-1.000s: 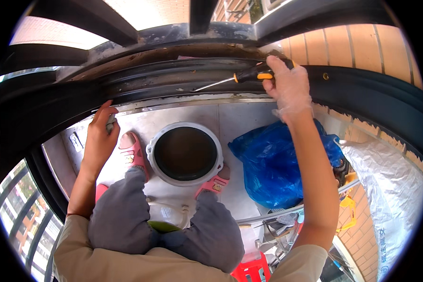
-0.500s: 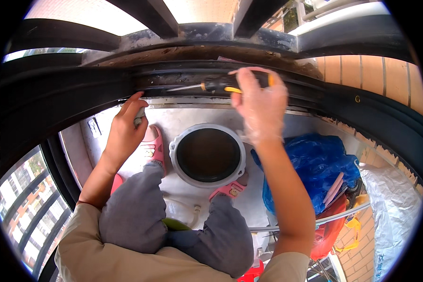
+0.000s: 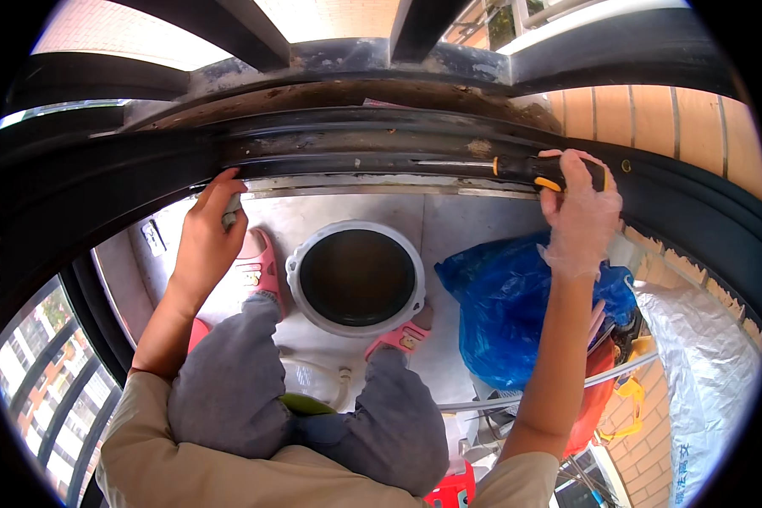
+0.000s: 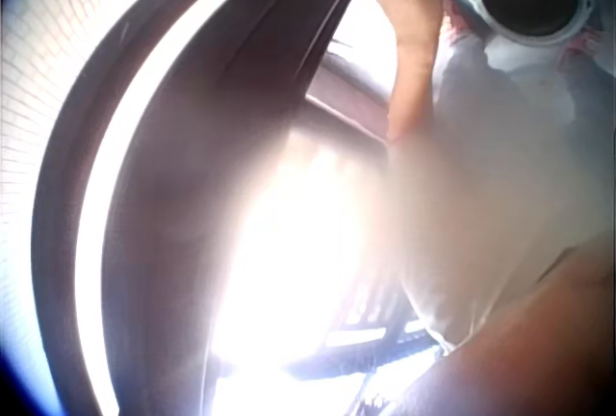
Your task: The person sits on the balcony floor and uses a screwdriver to scrape debris from the window frame track. They repeatedly wipe the track with a cloth and dip the cloth into a bucket of water to clean the area.
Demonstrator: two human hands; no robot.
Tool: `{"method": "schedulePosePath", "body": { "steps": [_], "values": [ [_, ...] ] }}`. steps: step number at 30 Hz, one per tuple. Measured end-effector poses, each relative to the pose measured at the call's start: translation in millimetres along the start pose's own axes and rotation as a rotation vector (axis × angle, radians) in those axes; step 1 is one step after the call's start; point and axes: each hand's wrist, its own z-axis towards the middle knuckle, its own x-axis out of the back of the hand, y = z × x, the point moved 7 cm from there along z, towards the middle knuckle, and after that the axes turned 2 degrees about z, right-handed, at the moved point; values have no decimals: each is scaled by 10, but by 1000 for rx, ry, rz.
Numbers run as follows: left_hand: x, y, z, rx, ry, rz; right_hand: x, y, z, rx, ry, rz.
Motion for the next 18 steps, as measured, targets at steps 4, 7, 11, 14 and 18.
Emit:
{"method": "schedulePosePath", "body": {
  "steps": [4,7,11,14,18],
  "values": [
    [-13,5,-6,6,-8,-33,-239,200,-45,-64,-49,110],
    [-18,25,4,4,-25,-98,-544,163,-231,-91,-88,201],
    [-7,0,-9,-9,-25,-117,-951,208,-455,-110,-151,308],
    [-7,-15,3,-32,-17,-122,-1240,253,-606,-161,-213,366],
    [-22,-29,-22,50,-48,-155,-1494,253,-723,-148,-276,392]
  ]
}}
